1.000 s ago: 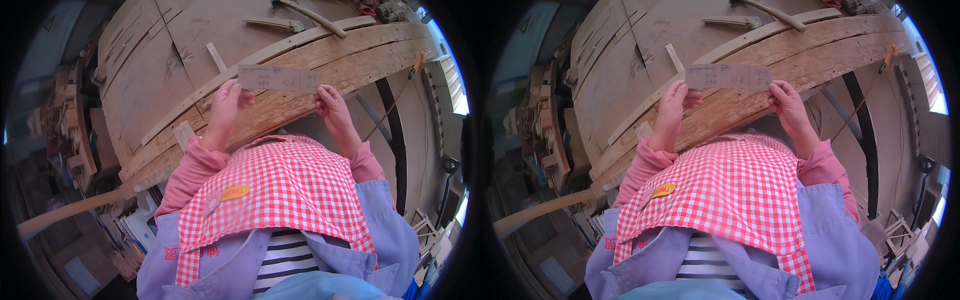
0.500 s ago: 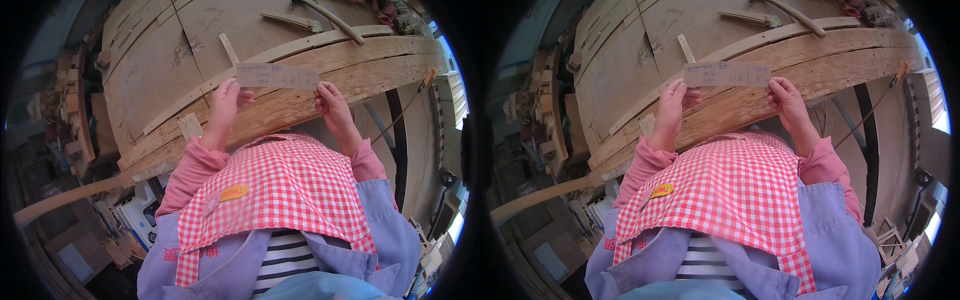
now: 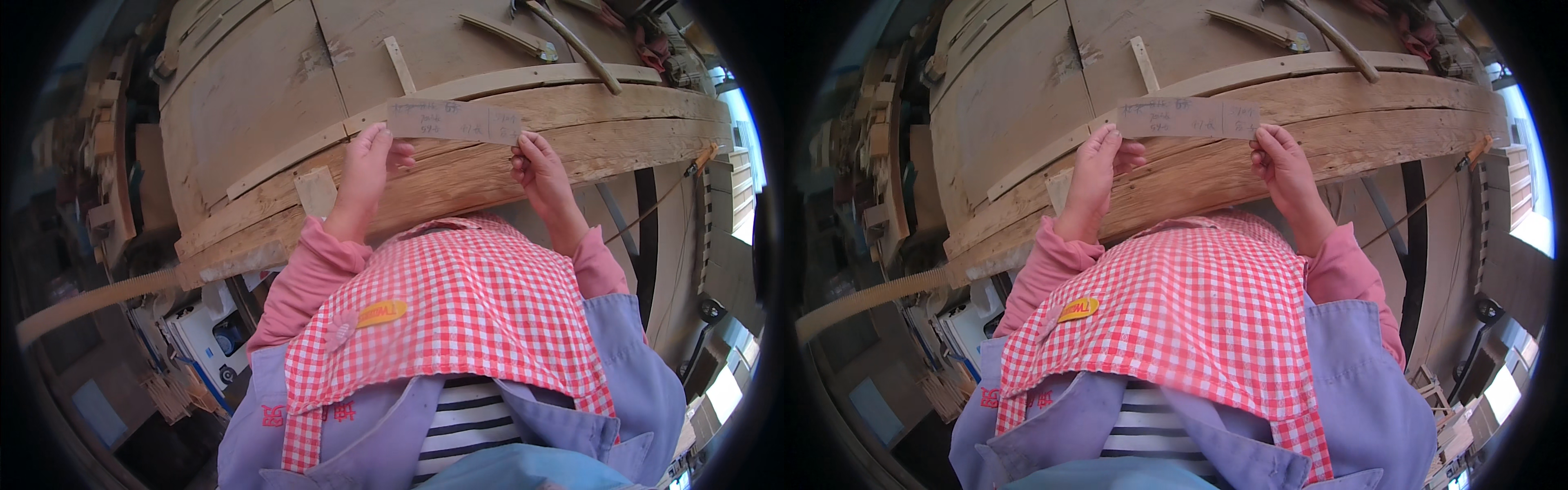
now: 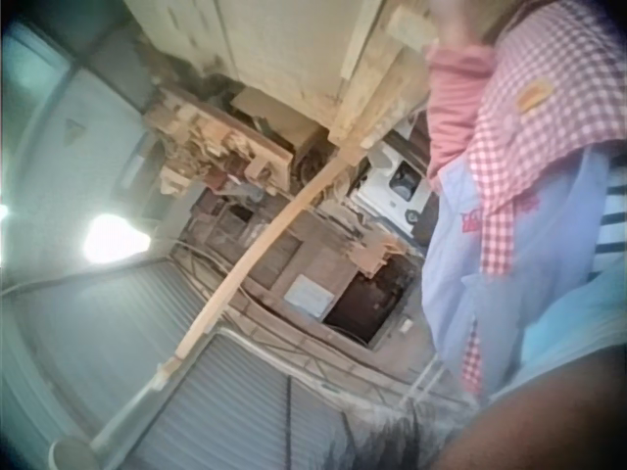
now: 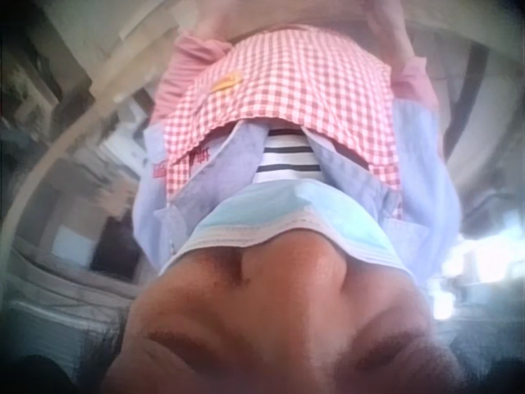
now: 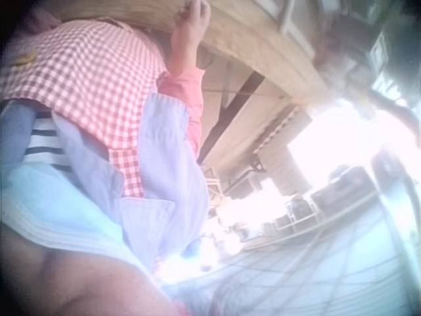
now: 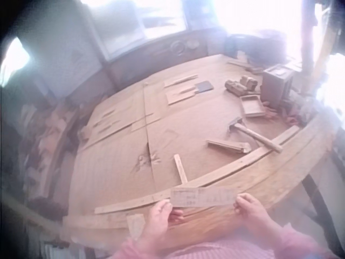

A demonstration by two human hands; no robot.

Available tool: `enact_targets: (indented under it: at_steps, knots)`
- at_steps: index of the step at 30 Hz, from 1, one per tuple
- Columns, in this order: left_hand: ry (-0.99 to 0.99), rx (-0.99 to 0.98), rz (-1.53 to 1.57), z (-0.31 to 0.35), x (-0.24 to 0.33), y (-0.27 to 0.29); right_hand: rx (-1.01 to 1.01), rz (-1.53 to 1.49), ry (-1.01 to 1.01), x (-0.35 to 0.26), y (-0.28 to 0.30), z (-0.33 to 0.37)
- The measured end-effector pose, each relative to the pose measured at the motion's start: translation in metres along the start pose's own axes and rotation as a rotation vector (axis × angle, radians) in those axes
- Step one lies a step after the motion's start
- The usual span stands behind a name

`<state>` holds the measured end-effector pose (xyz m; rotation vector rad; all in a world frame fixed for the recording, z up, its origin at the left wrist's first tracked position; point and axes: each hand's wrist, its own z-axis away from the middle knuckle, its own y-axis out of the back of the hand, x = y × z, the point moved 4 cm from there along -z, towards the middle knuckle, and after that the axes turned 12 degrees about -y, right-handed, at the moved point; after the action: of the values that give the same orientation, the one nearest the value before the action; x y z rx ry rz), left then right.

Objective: The person assembles small wooden pieces on a workbench, using a hammer to tap them into place. They measure and align the pieces, then retrieve additional wooden strips from a nearby stack and continue assembling the structure.

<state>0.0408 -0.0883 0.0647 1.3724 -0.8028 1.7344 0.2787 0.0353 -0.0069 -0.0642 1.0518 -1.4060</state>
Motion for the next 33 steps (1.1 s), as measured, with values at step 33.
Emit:
enact_targets:
  at_steps: [33]
  knots:
    - [0.018,0.056,0.032,0.019,-0.023,0.038,0.036,0.061,-0.082,0.024,-0.027,-0.010]
